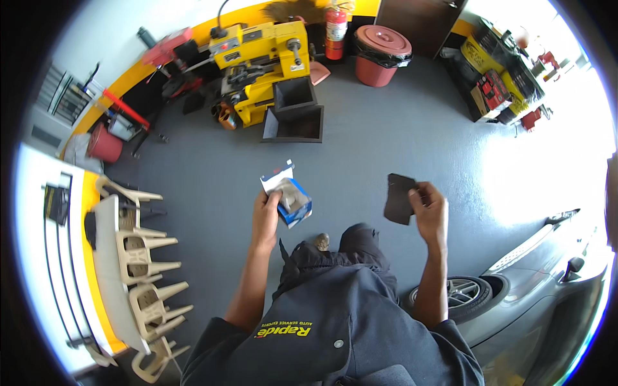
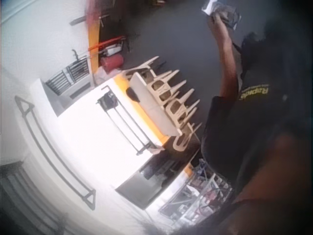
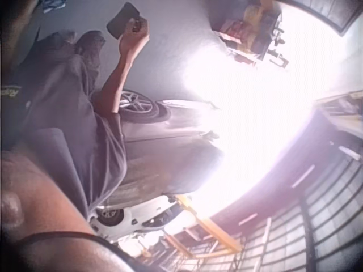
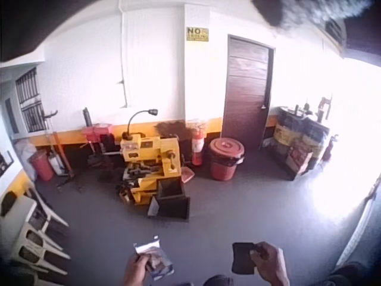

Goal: The person walks through an auto repair shop, opens a tool cabinet drawer, and selects a multimeter and a socket wrench. They place the multimeter on a red cart, then walk to a window and interact with a colleague. The person returns to the tool cabinet, picks up a small box and a cloth, and walks toward a car with its hood open.

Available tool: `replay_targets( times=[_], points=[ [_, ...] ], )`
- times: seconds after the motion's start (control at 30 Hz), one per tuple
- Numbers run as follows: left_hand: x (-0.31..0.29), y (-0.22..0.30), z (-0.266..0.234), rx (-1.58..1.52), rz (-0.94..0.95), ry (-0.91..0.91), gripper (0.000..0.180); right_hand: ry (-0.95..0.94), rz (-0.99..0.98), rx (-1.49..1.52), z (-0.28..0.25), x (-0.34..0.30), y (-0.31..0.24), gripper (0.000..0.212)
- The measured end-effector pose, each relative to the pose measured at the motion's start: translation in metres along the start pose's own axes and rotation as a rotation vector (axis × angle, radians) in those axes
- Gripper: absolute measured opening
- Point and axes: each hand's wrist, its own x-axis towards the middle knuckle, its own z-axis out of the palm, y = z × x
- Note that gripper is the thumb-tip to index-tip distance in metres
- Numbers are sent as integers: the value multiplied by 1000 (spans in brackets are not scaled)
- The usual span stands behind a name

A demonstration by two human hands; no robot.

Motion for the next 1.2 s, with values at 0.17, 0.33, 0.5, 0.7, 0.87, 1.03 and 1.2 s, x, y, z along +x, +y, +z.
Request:
replay_targets(
  times=[0.17, 0.33, 0.5, 0.7, 0.87, 1.03, 1.2],
  points=[
    [135, 25, 93, 29, 129, -104, 35, 143, 124, -285, -21, 134, 19, 27],
    [247, 37, 187, -97, -158, -12, 33, 73, 157, -174, -28, 323, 62, 30],
    [314, 42, 250, -383, -131, -23, 36, -18, 81, -229, 33, 542, 112, 31],
    [404, 69, 271, -332, -112, 167, 38, -247, -78, -234, 190, 776, 126, 40],
    [506, 85, 290, -296, -12, 205, 53, -332, -331, -81, 339, 931, 51, 42],
    [617, 116, 337, -228, -50, 340, 60, -536, -176, 209, 475, 1031, -10, 36],
    [701, 160, 402, -254, 71, 317, 74, -872, 217, 370, 543, 1076, 40, 51]
  ],
)
